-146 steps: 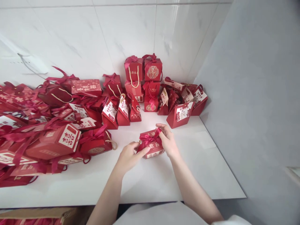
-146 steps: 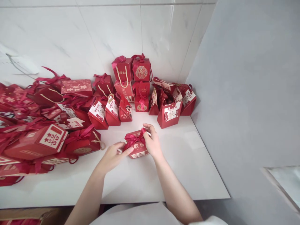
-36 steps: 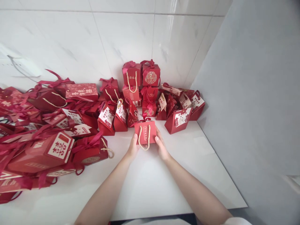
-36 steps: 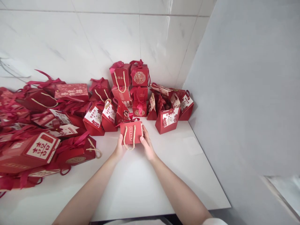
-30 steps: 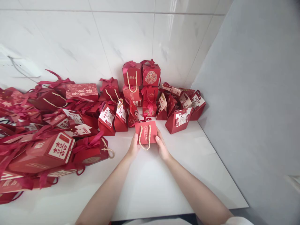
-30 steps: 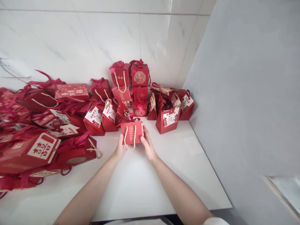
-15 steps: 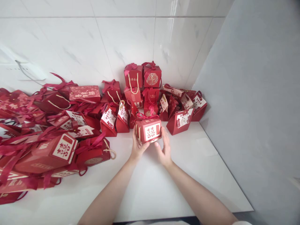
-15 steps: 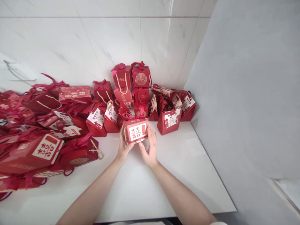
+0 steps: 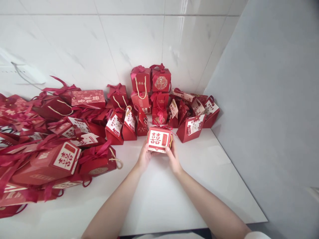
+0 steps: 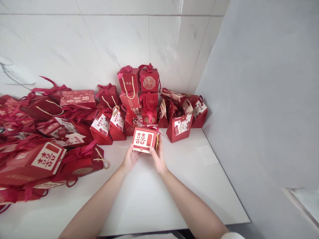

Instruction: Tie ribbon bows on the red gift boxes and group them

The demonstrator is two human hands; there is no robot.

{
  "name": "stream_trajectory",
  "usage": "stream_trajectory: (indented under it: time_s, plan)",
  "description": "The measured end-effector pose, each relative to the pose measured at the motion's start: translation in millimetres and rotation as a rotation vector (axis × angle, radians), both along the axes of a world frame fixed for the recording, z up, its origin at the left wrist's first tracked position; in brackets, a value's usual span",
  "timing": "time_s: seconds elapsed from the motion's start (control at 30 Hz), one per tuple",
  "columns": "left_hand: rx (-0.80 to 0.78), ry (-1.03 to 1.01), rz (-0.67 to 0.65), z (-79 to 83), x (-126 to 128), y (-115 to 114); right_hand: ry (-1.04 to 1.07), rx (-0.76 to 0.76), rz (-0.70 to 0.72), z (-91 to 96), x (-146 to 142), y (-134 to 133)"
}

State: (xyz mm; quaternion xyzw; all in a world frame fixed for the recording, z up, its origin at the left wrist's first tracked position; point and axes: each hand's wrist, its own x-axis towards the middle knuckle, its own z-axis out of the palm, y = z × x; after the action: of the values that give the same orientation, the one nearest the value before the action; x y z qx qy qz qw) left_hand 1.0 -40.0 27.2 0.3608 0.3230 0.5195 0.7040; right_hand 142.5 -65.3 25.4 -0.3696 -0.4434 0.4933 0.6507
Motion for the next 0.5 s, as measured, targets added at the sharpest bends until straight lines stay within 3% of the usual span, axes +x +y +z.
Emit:
stream_trajectory:
  time_s: [0.17, 0.33, 0.5]
  plan:
    - [-0.014, 0.029, 0.043, -1.2, 3.7, 0.9, 0.021, -0.009, -0.015, -2.4, -0.5, -1.1]
    - [-0.018, 0.058, 0.156, -3.6, 4.9, 2.7, -0.008, 0.094, -0.083, -9.3, 5.0, 1.0]
    - [-0.06, 0.032, 0.131, 2.0, -0.7, 3.9, -0.107, 0.146, -0.077, 2.4, 7.5, 0.5]
